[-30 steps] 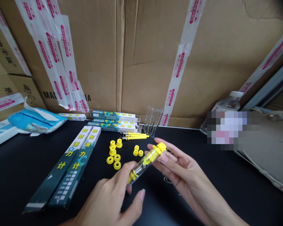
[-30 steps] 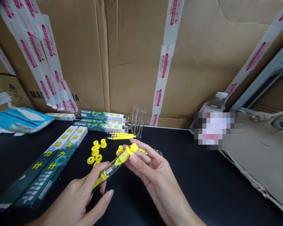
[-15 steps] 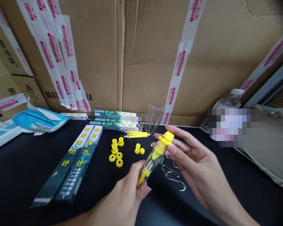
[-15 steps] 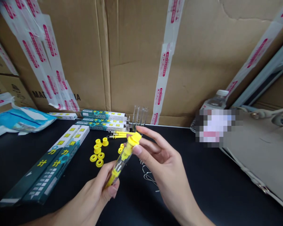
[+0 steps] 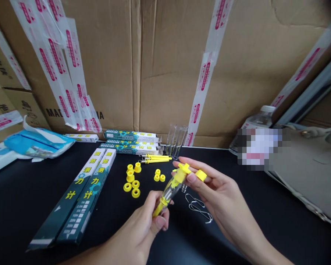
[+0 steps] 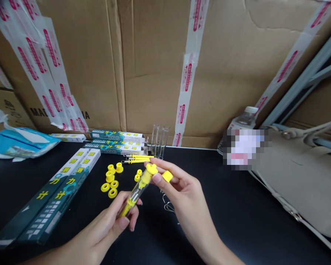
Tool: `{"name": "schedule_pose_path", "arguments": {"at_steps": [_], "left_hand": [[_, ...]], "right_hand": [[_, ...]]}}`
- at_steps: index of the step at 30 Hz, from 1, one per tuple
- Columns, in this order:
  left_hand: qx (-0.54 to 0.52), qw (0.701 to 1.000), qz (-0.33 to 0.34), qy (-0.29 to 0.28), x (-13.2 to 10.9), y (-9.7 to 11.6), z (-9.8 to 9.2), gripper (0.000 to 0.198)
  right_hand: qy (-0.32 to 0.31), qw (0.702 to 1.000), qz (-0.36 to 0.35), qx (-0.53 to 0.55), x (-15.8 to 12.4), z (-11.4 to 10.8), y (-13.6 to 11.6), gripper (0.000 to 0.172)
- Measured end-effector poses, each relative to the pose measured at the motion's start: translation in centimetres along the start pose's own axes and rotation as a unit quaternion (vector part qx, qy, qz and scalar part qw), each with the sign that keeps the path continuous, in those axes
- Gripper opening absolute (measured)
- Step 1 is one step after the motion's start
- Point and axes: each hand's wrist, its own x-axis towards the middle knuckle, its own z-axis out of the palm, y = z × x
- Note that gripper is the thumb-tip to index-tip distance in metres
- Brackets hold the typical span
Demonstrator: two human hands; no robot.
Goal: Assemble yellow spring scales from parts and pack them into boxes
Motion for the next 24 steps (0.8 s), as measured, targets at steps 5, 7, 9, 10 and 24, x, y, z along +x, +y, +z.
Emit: {"name": "schedule_pose_path", "arguments": {"at_steps": [5, 7, 9, 10, 24], "left_hand": [[-0.053, 0.999, -0.014, 0.004, 0.3, -0.4, 0.2, 0.04], [-0.055, 0.998, -0.026, 0.0, 0.3, -0.6, 0.2, 0.042], [-0.059, 0.998, -0.035, 0.0, 0.3, -0.7, 0.2, 0.044], [-0.061, 0.997, -0.037, 0.004, 0.3, -0.8, 0.2, 0.044], [-0.078, 0.996, -0.038, 0.009, 0.3, -1.0, -0.3, 0.049]], "right_hand": [[-0.014, 0.996, 0.08, 0.034, 0.6, 0.0, 0.8, 0.042], [-0.033, 0.992, 0.114, 0.031, 0.8, 0.0, 1.3, 0.039], [-0.042, 0.989, 0.14, 0.012, 1.0, -0.1, 1.6, 0.042], [-0.035, 0.988, 0.148, 0.005, 1.0, -0.2, 1.6, 0.046], [0.082, 0.984, 0.087, 0.133, 1.8, -0.8, 0.7, 0.044]]}}
